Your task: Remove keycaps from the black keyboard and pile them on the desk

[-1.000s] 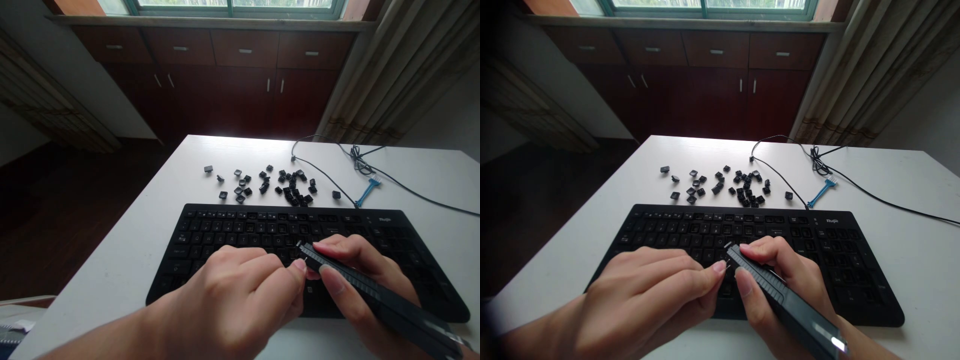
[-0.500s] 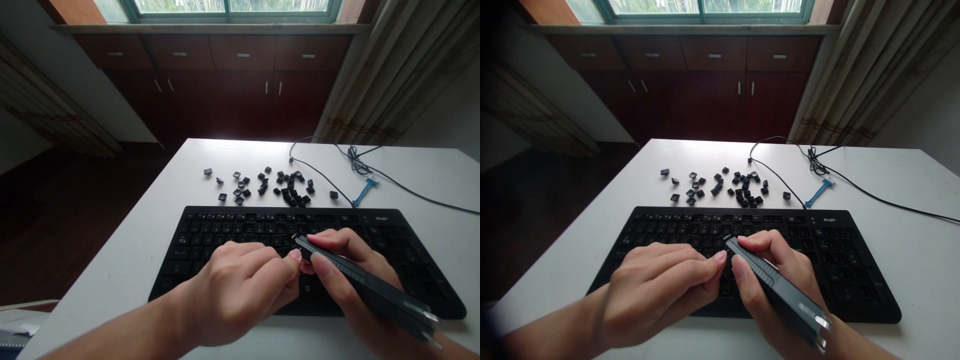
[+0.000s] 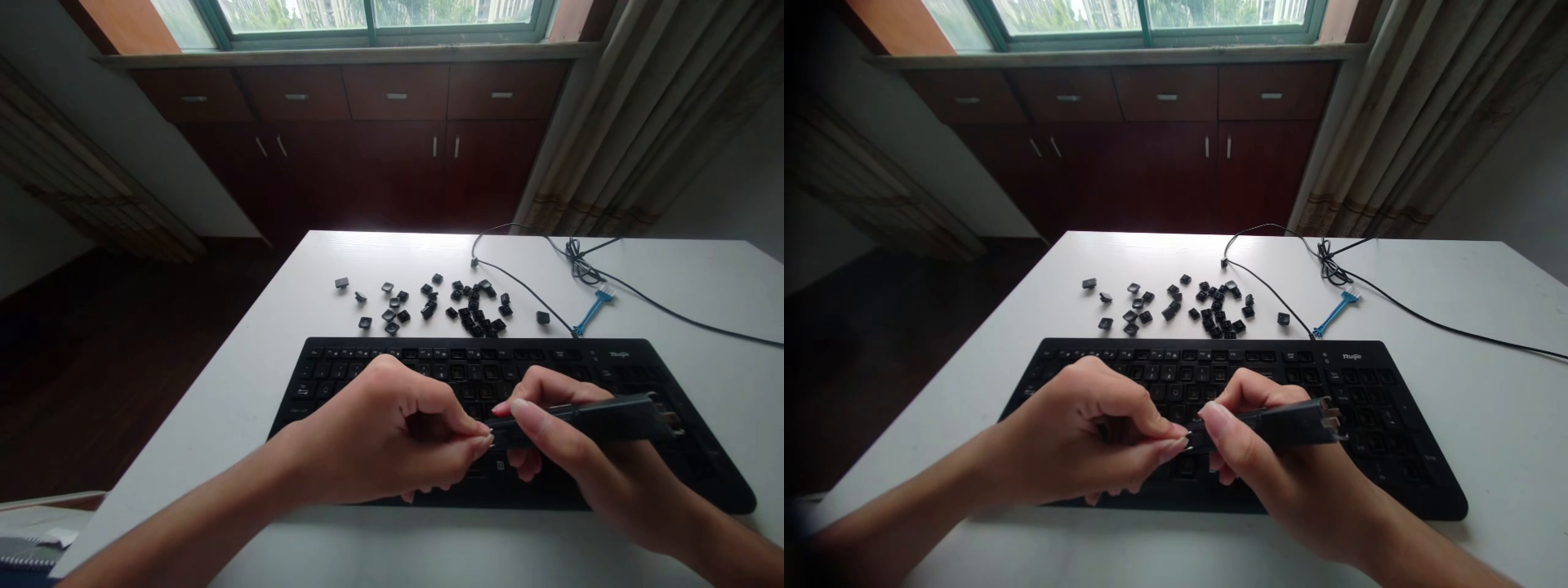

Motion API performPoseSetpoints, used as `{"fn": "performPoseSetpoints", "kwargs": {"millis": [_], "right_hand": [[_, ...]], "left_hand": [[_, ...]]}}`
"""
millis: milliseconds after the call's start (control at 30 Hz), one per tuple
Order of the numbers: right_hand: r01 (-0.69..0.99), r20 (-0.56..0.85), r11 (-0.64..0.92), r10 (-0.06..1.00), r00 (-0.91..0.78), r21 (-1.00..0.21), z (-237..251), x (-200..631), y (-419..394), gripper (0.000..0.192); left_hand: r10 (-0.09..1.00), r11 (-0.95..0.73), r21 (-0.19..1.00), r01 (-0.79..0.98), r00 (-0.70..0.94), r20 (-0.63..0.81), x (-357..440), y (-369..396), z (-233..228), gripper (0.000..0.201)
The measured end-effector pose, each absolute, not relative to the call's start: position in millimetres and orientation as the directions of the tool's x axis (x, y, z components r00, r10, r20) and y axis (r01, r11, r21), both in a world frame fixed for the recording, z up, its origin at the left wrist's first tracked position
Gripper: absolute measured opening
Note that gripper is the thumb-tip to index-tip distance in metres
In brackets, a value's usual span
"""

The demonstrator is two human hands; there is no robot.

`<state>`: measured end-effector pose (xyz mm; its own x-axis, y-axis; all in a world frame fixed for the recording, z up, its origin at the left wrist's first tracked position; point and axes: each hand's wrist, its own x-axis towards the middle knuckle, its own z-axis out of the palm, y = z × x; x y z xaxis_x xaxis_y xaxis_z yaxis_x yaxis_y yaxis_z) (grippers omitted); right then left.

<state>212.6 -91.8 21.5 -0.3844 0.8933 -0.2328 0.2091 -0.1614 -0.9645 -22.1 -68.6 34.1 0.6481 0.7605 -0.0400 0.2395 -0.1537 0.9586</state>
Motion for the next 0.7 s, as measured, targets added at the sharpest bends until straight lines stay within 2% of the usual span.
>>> {"fn": "performPoseSetpoints", "kwargs": {"millis": [67, 133, 167, 233, 300, 367, 500, 700], "right_hand": [[0.131, -0.248, -0.214, 0.893, -0.376, -0.968, 21.3, 211.7, -91.9, 0.037], [0.096, -0.244, -0.224, 0.902, -0.356, -0.970, 21.0, 210.8, -91.3, 0.036], [0.085, -0.226, -0.210, 0.913, -0.339, -0.974, 20.9, 210.4, -90.7, 0.036], [0.059, -0.175, -0.164, 0.938, -0.300, -0.985, 20.8, 209.8, -88.8, 0.035], [0.026, -0.122, -0.120, 0.957, -0.263, -0.992, 20.6, 209.5, -87.2, 0.036], [0.024, -0.105, -0.102, 0.963, -0.248, -0.994, 20.2, 209.6, -86.8, 0.036], [0.104, -0.129, -0.107, 0.962, -0.241, -0.989, 19.2, 210.9, -89.2, 0.034], [0.114, -0.137, -0.113, 0.965, -0.225, -0.987, 18.3, 211.5, -89.6, 0.036]], "left_hand": [[0.722, -0.018, 0.972, 0.234, 0.675, -0.150, -24.6, -66.5, 39.8, 0.021], [0.707, 0.010, 0.973, 0.229, 0.687, -0.169, -25.2, -64.3, 42.8, 0.024], [0.722, -0.043, 0.976, 0.214, 0.681, -0.117, -24.8, -63.3, 42.7, 0.024], [0.758, -0.273, 0.943, 0.190, 0.646, 0.089, -23.5, -61.7, 39.4, 0.020], [0.733, -0.525, 0.827, 0.198, 0.600, 0.322, -22.0, -60.6, 34.3, 0.024], [0.679, -0.653, 0.728, 0.207, 0.585, 0.443, -20.6, -60.3, 30.3, 0.029], [0.663, -0.661, 0.728, 0.182, 0.596, 0.453, -18.2, -61.3, 29.5, 0.020], [0.734, -0.491, 0.864, 0.115, 0.589, 0.339, -14.2, -64.7, 29.2, 0.013]]}}
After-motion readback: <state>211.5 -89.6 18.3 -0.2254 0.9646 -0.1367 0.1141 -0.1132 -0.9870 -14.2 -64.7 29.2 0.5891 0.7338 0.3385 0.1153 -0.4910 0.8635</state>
